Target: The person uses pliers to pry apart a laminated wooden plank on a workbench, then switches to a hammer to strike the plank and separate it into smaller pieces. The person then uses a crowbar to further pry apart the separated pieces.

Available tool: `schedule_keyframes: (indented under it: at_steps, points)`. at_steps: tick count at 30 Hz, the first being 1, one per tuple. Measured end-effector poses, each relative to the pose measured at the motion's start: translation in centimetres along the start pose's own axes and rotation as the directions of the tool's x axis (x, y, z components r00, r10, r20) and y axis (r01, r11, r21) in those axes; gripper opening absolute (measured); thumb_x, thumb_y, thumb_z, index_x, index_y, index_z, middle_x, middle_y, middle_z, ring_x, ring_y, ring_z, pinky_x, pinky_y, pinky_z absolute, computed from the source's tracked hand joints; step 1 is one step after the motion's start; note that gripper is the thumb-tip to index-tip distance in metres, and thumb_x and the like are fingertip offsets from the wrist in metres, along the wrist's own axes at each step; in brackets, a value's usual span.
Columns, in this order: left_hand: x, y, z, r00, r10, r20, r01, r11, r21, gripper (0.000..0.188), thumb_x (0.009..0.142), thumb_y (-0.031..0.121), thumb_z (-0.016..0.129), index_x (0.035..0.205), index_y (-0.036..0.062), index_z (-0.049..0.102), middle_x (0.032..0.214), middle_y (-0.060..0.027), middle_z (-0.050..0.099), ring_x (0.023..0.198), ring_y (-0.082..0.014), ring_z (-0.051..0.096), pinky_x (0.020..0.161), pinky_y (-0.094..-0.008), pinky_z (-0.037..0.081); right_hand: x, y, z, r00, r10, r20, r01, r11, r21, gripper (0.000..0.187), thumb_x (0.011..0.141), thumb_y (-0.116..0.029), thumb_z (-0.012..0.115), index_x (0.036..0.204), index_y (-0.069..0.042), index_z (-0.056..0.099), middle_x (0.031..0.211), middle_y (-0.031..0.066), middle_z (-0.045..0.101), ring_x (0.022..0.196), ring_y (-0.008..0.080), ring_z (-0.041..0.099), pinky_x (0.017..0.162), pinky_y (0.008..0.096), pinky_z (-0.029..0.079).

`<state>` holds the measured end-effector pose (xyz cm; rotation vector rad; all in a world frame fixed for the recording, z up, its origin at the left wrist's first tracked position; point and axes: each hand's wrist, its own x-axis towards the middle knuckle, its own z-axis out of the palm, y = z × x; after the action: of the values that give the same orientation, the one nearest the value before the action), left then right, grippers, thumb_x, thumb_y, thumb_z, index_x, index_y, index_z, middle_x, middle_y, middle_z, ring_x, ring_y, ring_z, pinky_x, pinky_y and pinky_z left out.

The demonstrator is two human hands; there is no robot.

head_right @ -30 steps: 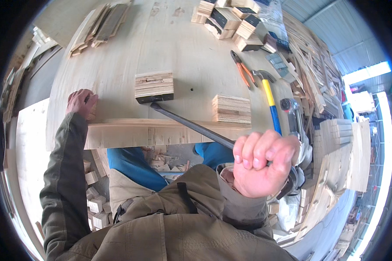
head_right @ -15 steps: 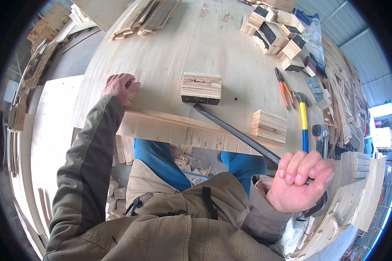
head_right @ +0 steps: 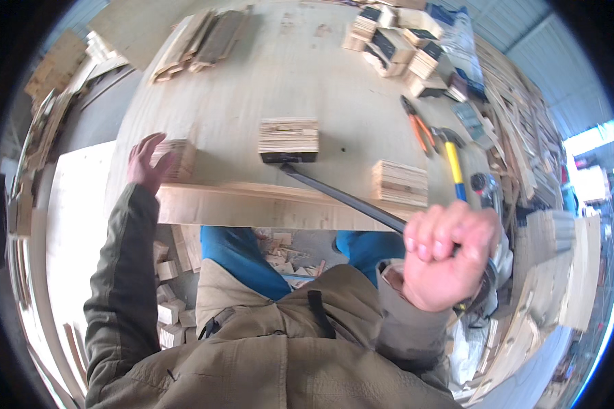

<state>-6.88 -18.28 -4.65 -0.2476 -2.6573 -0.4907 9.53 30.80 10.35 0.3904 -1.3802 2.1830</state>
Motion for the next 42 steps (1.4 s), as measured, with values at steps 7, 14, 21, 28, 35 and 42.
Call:
schedule_keyframes:
  at_steps: [7, 14, 21, 28, 35, 42]
  points:
    - [-2.5, 10.4, 0.9, 0.953, 0.299, 0.047, -0.291, 0.949, -0.124, 0.072, 0.077, 0.033, 0.091, 0.139, 0.0076, 0.065, 0.142, -0.0138, 0.066, 0.136, -0.0373, 0.058, 0.122, -0.0587, 0.037, 0.7, -0.1, -0.5, 0.996, -0.059, 0.067, 0.059, 0.998, -0.002, 0.043, 0.114, -0.050, 0.050, 0.094, -0.012, 0.050, 0.066, -0.0017, 0.043, 0.051, 0.0123, 0.039, 0.050, 0.0319, 0.039]
    - [-3.3, 20.1, 4.6, 0.895, 0.387, 0.220, -0.314, 0.900, -0.303, 0.069, 0.080, 0.036, 0.090, 0.139, 0.0091, 0.064, 0.137, -0.0128, 0.068, 0.127, -0.0379, 0.062, 0.111, -0.0495, 0.047, 3.3, -8.2, -2.8, 0.999, -0.041, 0.012, 0.042, 0.997, -0.060, 0.053, 0.110, -0.061, 0.048, 0.089, -0.013, 0.053, 0.067, -0.0037, 0.041, 0.054, 0.0105, 0.037, 0.051, 0.0282, 0.035]
    - [-3.2, 20.9, 6.8, 0.875, 0.345, 0.339, -0.307, 0.938, -0.160, 0.030, 0.087, 0.039, 0.082, 0.092, 0.0124, 0.069, 0.091, -0.0065, 0.072, 0.094, -0.0328, 0.071, 0.086, -0.0490, 0.054, 3.2, -14.5, -4.5, 0.974, -0.187, -0.131, 0.137, 0.938, -0.319, 0.054, 0.110, -0.061, 0.052, 0.088, -0.011, 0.056, 0.068, -0.0033, 0.039, 0.055, 0.0096, 0.036, 0.052, 0.0269, 0.033]
    - [-3.6, 17.4, 5.9, 0.872, 0.351, 0.342, -0.301, 0.934, -0.191, 0.029, 0.085, 0.037, 0.083, 0.086, 0.0112, 0.069, 0.087, -0.0068, 0.071, 0.092, -0.0327, 0.070, 0.080, -0.0494, 0.055, 4.3, -16.6, -3.8, 0.972, -0.193, -0.138, 0.122, 0.905, -0.407, 0.051, 0.113, -0.054, 0.051, 0.088, -0.010, 0.052, 0.070, -0.0038, 0.037, 0.058, 0.0078, 0.030, 0.053, 0.0259, 0.030]
    - [-4.0, 14.6, 4.4, 0.871, 0.338, 0.357, -0.295, 0.940, -0.170, 0.029, 0.084, 0.036, 0.085, 0.088, 0.0108, 0.072, 0.086, -0.0075, 0.072, 0.088, -0.0338, 0.070, 0.079, -0.0496, 0.055, 7.3, -16.1, -2.2, 0.979, -0.142, -0.148, 0.064, 0.897, -0.438, 0.039, 0.115, -0.041, 0.055, 0.092, -0.009, 0.052, 0.072, -0.0041, 0.035, 0.061, 0.0082, 0.028, 0.057, 0.0272, 0.028]
    - [-3.1, 16.5, 3.8, 0.873, 0.339, 0.351, -0.250, 0.928, -0.276, 0.031, 0.082, 0.034, 0.087, 0.092, 0.0085, 0.073, 0.086, -0.0100, 0.073, 0.086, -0.0350, 0.071, 0.077, -0.0487, 0.056, 11.3, -13.1, -1.5, 0.990, -0.132, -0.042, 0.104, 0.908, -0.407, 0.040, 0.115, -0.040, 0.054, 0.094, -0.006, 0.054, 0.073, -0.0033, 0.041, 0.061, 0.0114, 0.036, 0.059, 0.0291, 0.033]
